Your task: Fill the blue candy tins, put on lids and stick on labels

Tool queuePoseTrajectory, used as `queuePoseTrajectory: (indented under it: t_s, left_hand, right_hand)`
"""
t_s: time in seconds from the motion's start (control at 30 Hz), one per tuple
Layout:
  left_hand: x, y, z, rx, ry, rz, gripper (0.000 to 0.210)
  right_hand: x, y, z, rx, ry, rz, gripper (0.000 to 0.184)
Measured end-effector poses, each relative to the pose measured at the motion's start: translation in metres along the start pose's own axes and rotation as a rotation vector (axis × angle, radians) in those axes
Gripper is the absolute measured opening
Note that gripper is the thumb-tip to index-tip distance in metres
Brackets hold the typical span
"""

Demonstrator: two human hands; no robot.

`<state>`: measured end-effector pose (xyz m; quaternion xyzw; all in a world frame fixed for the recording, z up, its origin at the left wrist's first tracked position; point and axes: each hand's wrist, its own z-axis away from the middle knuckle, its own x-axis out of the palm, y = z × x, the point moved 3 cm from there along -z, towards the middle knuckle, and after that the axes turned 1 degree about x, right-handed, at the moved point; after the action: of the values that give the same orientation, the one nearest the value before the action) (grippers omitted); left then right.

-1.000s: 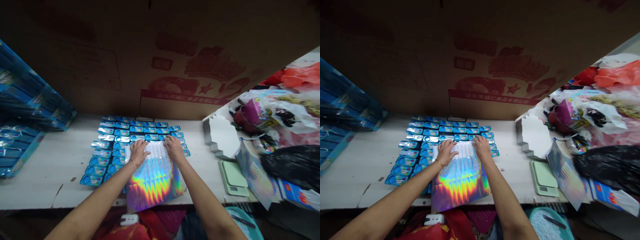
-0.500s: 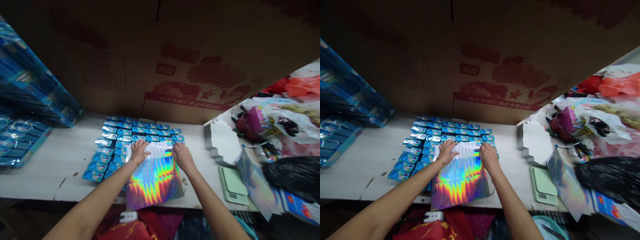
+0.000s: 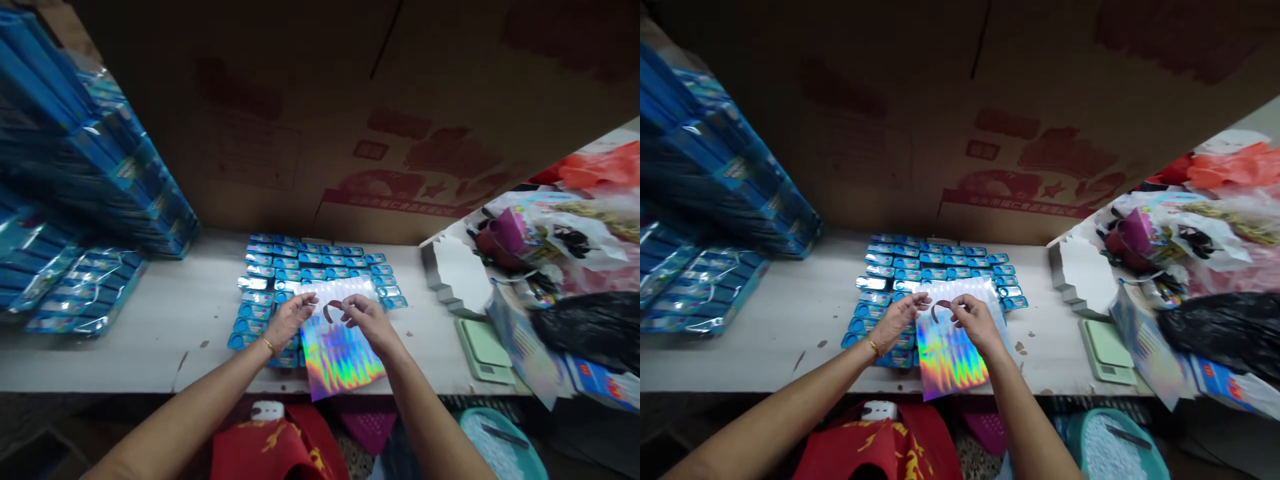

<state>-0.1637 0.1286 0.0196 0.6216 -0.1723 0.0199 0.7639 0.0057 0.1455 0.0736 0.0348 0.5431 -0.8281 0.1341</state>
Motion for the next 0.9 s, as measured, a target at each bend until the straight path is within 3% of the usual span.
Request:
queuePoseTrajectory:
  t_s: [0.1,0.27,0.4,0.53,0.63,0.9]
  left_hand:
    - [-0.029,0.002,0.031,-0.073,0.086,0.035,0.057]
    - [-0.08,-0.011,0.065,-0.108,0.393,-0.008,0.032]
    - [-0.119,-0.026,0.079,-0.176,0.614,-0.043,0.034]
    - [-0.155,-0.034,0.064,-0.121,0.688,-0.198,0.035]
    - [-0.172,-0.039,0.05,-0.084,0.707,-0.316,0.034]
    - [-0.185,-0.063,0.053,-0.14,0.664,-0.374,0.031]
  right_hand:
    - [0.049,0.007,-0.001,0.02,-0.037,-0.033,0.023]
    - [0.121,0.029,-0.001,0.07,-0.145,-0.026,0.025]
    - [0.163,0.046,-0.012,0.039,-0.175,0.025,0.025]
    - [0.184,0.048,-0.04,-0.097,-0.053,0.149,0.025]
    - [0.191,0.047,-0.057,-0.117,-0.005,0.276,0.024]
    - [0.202,0.052,-0.049,-0.083,0.031,0.632,0.023]
